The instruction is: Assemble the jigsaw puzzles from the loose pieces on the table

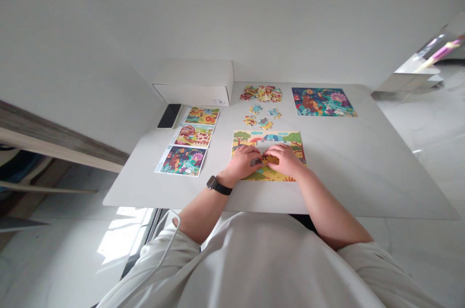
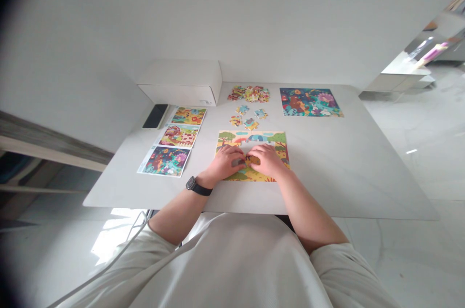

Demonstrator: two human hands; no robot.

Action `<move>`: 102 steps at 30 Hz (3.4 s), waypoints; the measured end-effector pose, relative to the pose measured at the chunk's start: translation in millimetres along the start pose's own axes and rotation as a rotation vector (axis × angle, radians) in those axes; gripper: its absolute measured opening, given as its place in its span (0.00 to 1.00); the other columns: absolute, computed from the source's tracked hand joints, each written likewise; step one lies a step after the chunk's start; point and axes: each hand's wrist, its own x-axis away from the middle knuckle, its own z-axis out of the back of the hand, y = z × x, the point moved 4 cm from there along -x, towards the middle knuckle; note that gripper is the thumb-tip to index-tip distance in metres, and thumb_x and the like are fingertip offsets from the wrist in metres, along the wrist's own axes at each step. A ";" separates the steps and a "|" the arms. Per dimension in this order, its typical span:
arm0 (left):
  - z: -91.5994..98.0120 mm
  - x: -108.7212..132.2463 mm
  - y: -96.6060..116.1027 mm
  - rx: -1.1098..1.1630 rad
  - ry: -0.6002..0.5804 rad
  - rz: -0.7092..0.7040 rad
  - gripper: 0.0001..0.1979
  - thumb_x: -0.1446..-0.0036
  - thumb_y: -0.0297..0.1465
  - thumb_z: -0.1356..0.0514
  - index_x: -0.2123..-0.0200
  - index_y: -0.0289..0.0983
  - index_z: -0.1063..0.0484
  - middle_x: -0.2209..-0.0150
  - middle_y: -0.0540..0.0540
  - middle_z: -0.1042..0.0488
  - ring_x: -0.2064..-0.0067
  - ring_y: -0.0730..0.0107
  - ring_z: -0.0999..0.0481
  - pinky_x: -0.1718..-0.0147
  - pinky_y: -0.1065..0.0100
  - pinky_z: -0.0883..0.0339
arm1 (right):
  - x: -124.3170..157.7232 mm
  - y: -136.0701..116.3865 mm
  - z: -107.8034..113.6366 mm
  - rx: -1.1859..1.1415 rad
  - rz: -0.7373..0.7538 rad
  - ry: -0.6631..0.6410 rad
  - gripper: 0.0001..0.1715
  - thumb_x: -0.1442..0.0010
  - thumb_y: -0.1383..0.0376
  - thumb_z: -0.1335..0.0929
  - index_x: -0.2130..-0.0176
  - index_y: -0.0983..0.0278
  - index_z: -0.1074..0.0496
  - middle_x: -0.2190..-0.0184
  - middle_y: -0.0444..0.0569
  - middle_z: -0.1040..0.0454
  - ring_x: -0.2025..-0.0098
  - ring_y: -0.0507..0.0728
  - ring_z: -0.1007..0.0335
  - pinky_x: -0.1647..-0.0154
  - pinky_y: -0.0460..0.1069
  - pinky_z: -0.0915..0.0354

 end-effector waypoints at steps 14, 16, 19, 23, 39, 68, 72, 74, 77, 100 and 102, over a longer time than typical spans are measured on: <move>-2.7 -1.0 2.3 -0.005 0.004 0.031 0.09 0.38 0.40 0.28 0.56 0.46 0.14 0.48 0.44 0.19 0.43 0.51 0.23 0.39 0.48 0.33 | 0.5 2.0 -2.5 0.043 -0.028 -0.021 0.18 0.39 0.64 0.22 0.48 0.56 0.16 0.49 0.52 0.17 0.47 0.66 0.23 0.40 0.63 0.30; -3.0 -1.4 3.2 -0.016 0.002 0.042 0.09 0.38 0.40 0.28 0.56 0.46 0.15 0.48 0.44 0.19 0.43 0.51 0.23 0.39 0.47 0.32 | 1.1 3.7 -3.6 0.043 -0.035 -0.009 0.21 0.39 0.64 0.23 0.46 0.56 0.17 0.48 0.53 0.18 0.45 0.66 0.24 0.39 0.63 0.30; -2.9 -1.3 4.8 -0.036 -0.002 0.061 0.08 0.40 0.38 0.27 0.57 0.46 0.15 0.48 0.44 0.19 0.43 0.50 0.24 0.39 0.47 0.32 | 1.3 6.7 -4.8 0.047 -0.045 0.009 0.20 0.39 0.65 0.23 0.46 0.56 0.16 0.48 0.53 0.19 0.44 0.66 0.24 0.39 0.63 0.30; -2.6 -0.2 4.6 -0.063 0.025 0.065 0.06 0.40 0.39 0.27 0.60 0.46 0.15 0.45 0.44 0.20 0.39 0.48 0.26 0.34 0.42 0.37 | 0.9 8.3 -6.3 0.058 -0.052 0.004 0.17 0.39 0.65 0.23 0.49 0.55 0.15 0.51 0.52 0.19 0.46 0.66 0.23 0.40 0.63 0.29; -4.5 -2.1 -0.9 -0.025 0.026 0.050 0.03 0.38 0.35 0.29 0.60 0.45 0.16 0.44 0.42 0.21 0.37 0.50 0.26 0.30 0.41 0.39 | 0.7 8.3 -6.7 0.017 -0.057 0.017 0.21 0.38 0.67 0.23 0.45 0.57 0.19 0.50 0.53 0.19 0.46 0.67 0.23 0.41 0.64 0.27; 37.0 -129.3 -131.7 -0.149 0.033 0.546 0.28 0.44 0.43 0.28 0.42 0.39 0.21 0.43 0.32 0.25 0.49 0.45 0.19 0.45 0.49 0.28 | 5.7 25.2 35.2 -0.365 -0.312 0.445 0.26 0.30 0.59 0.33 0.34 0.57 0.31 0.54 0.53 0.18 0.61 0.59 0.20 0.58 0.54 0.21; 37.6 -137.0 -136.0 -0.112 -0.031 0.573 0.26 0.46 0.42 0.27 0.46 0.38 0.20 0.41 0.30 0.27 0.58 0.51 0.19 0.52 0.52 0.28 | 5.2 24.1 34.3 -0.371 -0.303 0.448 0.31 0.30 0.58 0.32 0.31 0.58 0.35 0.54 0.53 0.18 0.61 0.59 0.20 0.59 0.54 0.21; 39.7 -137.9 -138.3 -0.093 -0.036 0.589 0.26 0.49 0.42 0.25 0.49 0.37 0.20 0.42 0.32 0.27 0.60 0.55 0.20 0.55 0.56 0.29 | 5.1 24.5 33.5 -0.384 -0.305 0.457 0.33 0.31 0.58 0.31 0.30 0.57 0.36 0.54 0.52 0.18 0.62 0.58 0.21 0.58 0.54 0.22; 45.3 -136.0 -138.9 -0.045 0.046 0.562 0.20 0.50 0.37 0.25 0.55 0.38 0.22 0.50 0.39 0.22 0.59 0.60 0.22 0.56 0.61 0.30 | 5.1 26.6 31.1 -0.389 -0.315 0.456 0.34 0.31 0.59 0.31 0.30 0.57 0.36 0.55 0.51 0.18 0.62 0.58 0.21 0.58 0.55 0.22; 18.0 -41.7 -28.8 1.138 0.203 0.397 0.24 0.48 0.47 0.23 0.60 0.36 0.25 0.65 0.50 0.24 0.69 0.77 0.26 0.68 0.72 0.28 | -27.9 -15.0 29.9 -0.164 0.041 0.178 0.52 0.35 0.66 0.25 0.22 0.49 0.46 0.29 0.54 0.32 0.28 0.67 0.35 0.25 0.66 0.35; 13.9 -42.3 -31.8 1.153 0.214 0.402 0.25 0.49 0.47 0.22 0.60 0.36 0.25 0.66 0.50 0.24 0.70 0.77 0.26 0.69 0.73 0.29 | -30.9 -16.8 25.2 -0.167 0.059 0.206 0.48 0.33 0.67 0.27 0.23 0.49 0.43 0.32 0.54 0.28 0.30 0.67 0.31 0.27 0.66 0.33</move>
